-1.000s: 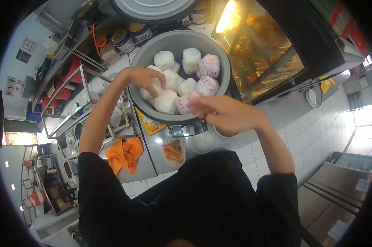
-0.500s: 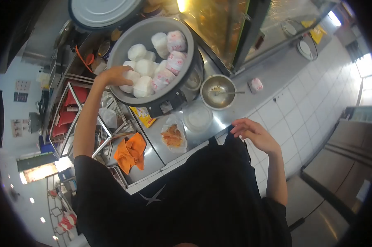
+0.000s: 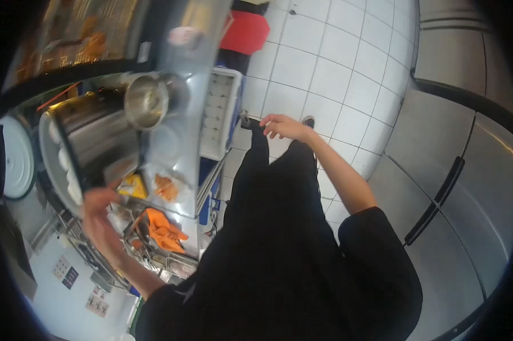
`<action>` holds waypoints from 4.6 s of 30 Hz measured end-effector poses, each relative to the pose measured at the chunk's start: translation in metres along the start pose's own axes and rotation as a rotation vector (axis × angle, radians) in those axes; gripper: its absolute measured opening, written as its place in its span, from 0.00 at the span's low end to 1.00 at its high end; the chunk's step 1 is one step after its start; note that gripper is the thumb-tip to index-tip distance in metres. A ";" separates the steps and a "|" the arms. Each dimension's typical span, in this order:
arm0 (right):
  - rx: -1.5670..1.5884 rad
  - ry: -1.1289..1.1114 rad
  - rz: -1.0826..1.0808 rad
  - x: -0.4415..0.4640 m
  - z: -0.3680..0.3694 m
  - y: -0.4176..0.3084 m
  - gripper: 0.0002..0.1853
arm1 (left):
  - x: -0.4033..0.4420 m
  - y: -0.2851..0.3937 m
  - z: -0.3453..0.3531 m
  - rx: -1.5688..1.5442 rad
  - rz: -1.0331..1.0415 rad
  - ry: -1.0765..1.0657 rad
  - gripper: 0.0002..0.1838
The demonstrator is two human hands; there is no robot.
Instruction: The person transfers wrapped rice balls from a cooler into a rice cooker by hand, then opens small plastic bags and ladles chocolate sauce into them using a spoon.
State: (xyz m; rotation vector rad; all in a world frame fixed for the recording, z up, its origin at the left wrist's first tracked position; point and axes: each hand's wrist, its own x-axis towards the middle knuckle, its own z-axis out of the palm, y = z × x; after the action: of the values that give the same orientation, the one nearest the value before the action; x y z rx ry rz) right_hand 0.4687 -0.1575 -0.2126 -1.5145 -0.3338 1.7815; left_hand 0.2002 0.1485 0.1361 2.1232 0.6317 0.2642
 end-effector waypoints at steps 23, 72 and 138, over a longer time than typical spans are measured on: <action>0.467 0.076 0.405 0.172 0.030 0.395 0.19 | 0.214 -0.683 0.488 1.118 -0.188 -0.812 0.40; 0.995 0.132 0.113 0.263 0.050 0.398 0.11 | 0.261 -0.744 0.395 0.771 -0.012 -0.915 0.47; 1.071 0.008 -0.161 0.238 -0.016 0.399 0.52 | 0.226 -0.663 0.407 1.128 -0.195 -1.234 0.38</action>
State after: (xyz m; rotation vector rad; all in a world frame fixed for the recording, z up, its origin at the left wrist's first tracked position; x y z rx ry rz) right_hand 0.3314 -0.2691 -0.6427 -0.6893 0.4476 1.4202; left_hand 0.3304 0.3046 -0.6474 2.5707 0.1737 -1.7486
